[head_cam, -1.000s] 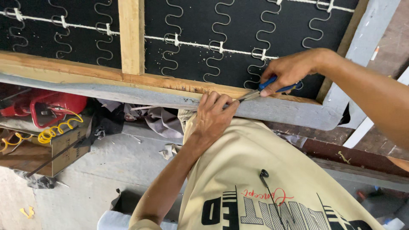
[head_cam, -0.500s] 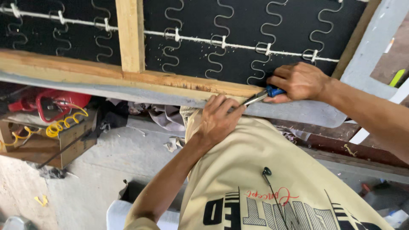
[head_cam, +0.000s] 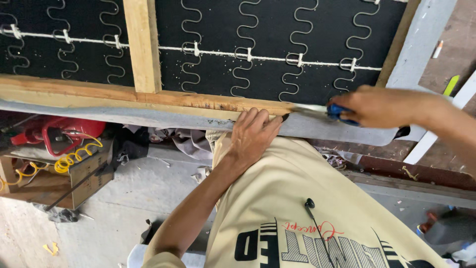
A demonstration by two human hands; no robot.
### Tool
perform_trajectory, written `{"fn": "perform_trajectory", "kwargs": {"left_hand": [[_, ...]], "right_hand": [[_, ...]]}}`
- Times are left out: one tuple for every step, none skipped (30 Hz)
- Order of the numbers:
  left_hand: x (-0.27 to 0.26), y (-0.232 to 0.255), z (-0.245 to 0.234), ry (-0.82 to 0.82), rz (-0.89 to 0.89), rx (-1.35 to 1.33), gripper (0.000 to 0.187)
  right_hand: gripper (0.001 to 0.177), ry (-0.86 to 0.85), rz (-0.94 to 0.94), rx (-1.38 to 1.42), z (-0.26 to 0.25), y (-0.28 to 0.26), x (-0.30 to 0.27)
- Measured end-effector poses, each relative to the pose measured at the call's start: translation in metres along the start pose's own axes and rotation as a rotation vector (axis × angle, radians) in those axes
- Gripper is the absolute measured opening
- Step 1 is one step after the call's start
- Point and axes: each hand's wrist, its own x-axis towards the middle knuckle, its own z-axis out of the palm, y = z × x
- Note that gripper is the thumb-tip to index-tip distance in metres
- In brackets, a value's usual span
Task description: The person uses pliers to trim excess gray fabric along the edges of a wooden frame that holds a black foam pad with white zigzag lines. The person repeatedly cuts and removes small fabric pieces along the frame's perimeter.
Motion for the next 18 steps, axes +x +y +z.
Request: {"fn": "perform_trajectory", "kwargs": {"left_hand": [[0.001,0.0,0.001,0.001,-0.008,0.0,0.022],[0.002,0.0,0.003,0.003,-0.017,0.0,0.023],[0.003,0.0,0.004,0.006,-0.028,0.0,0.024],[0.004,0.001,0.006,0.007,-0.016,0.023,0.022],[0.005,0.002,0.007,0.01,-0.007,0.046,0.021],[0.007,0.003,0.008,0.014,0.002,0.069,0.019],[0.007,0.004,0.008,0.006,-0.007,0.067,0.015],[0.007,0.005,0.008,-0.001,-0.016,0.064,0.011],[0.007,0.006,0.008,-0.009,-0.024,0.062,0.008],[0.007,0.006,0.007,0.013,-0.014,0.037,0.01],[0.008,0.007,0.007,0.036,-0.003,0.012,0.012],[0.008,0.007,0.007,0.058,0.008,-0.013,0.015],[0.007,0.007,0.006,0.054,0.015,-0.008,0.015],[0.007,0.007,0.005,0.05,0.021,-0.003,0.015],[0.007,0.006,0.004,0.044,0.027,0.004,0.015],[0.007,0.006,0.004,0.043,0.021,-0.005,0.016],[0.007,0.007,0.004,0.04,0.016,-0.016,0.017],[0.007,0.007,0.004,0.037,0.011,-0.027,0.018]], "right_hand": [[0.037,-0.085,-0.012,0.054,-0.008,0.004,0.003],[0.031,-0.169,-0.028,0.107,-0.015,0.007,0.005],[0.026,-0.253,-0.048,0.157,-0.02,0.01,0.006],[0.033,-0.298,-0.015,0.2,-0.024,0.011,0.008],[0.042,-0.345,0.019,0.238,-0.028,0.012,0.011],[0.052,-0.39,0.054,0.274,-0.032,0.012,0.014],[0.051,-0.419,0.025,0.293,-0.035,0.011,0.016],[0.051,-0.448,-0.004,0.311,-0.038,0.01,0.02],[0.051,-0.476,-0.034,0.332,-0.04,0.01,0.024],[0.053,-0.477,0.01,0.348,-0.043,0.01,0.027],[0.056,-0.477,0.055,0.364,-0.046,0.01,0.032],[0.059,-0.477,0.099,0.38,-0.048,0.01,0.037],[0.059,-0.483,0.102,0.346,-0.05,0.009,0.043],[0.059,-0.49,0.105,0.312,-0.052,0.008,0.049],[0.059,-0.497,0.107,0.278,-0.054,0.007,0.055],[0.056,-0.517,0.09,0.244,-0.056,0.004,0.061],[0.053,-0.539,0.075,0.211,-0.057,0.001,0.067],[0.051,-0.56,0.059,0.179,-0.058,-0.003,0.072]]}}
